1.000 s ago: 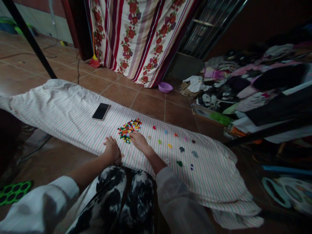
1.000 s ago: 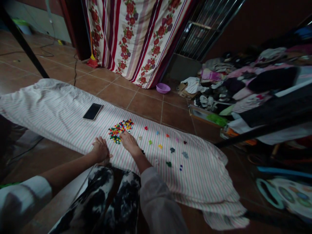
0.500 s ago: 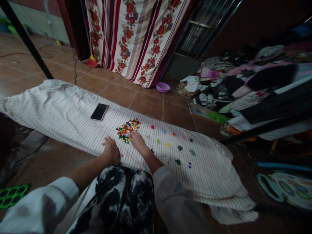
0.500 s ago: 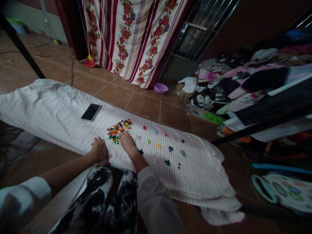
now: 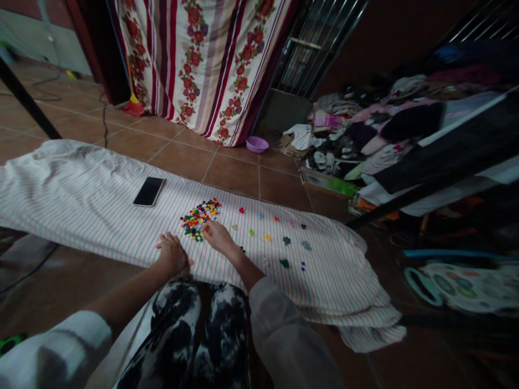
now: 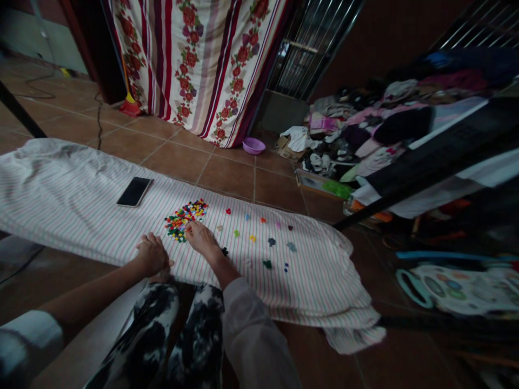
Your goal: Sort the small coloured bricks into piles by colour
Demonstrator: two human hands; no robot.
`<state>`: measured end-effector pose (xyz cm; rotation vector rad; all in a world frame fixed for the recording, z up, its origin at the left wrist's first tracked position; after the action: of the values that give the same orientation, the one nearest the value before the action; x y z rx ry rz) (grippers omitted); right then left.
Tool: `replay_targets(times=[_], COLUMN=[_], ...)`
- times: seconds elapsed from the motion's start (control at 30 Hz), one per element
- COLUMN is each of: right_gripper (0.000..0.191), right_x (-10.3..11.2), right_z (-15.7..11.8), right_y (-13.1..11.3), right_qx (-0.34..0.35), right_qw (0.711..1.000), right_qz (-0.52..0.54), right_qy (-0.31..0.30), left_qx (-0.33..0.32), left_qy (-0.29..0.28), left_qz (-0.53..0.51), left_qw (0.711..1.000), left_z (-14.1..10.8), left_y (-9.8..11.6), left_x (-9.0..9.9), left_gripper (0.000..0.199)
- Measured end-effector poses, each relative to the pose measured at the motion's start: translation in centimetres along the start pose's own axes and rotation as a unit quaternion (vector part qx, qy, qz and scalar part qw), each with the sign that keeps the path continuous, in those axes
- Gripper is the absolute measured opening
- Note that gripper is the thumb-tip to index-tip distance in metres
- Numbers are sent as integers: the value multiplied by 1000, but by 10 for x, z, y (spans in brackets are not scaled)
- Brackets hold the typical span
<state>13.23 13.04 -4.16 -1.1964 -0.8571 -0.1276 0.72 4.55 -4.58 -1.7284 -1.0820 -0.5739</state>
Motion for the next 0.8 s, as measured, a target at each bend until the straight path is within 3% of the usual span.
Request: replay_targets(times=[0.17,0.37,0.63,0.8], right_gripper=[19,22,21,27], right_x=[22,83,167,202], right_z=[-3,-19,-58,-76], right_y=[13,60,130,158], right_qx=[-4,-48,-207,-314], right_qw=[998,981,925,881], right_qz=[29,46,-41,-134], right_qy=[54,184,315,327], left_qx=[8,1,5,3], left_qy=[17,10,30,20], left_qz=[-5,17,8,25], left_qw=[1000,1000,1000,1000], left_z=[2,0,1,1], left_y=[1,2,2,2], left_x=[-2,-1,-4,-3], left_gripper=[88,86,88,88])
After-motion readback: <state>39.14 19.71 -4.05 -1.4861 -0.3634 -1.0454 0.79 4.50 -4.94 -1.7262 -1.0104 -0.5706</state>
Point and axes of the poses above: each hand's wrist, its own z-axis towards the middle knuckle, its own x-axis out of the back of the hand, y = z × x, the point moved 6 cm from there along z, towards the middle knuckle, and after that the axes turned 15 degrees about z, right-handed, at the moved point
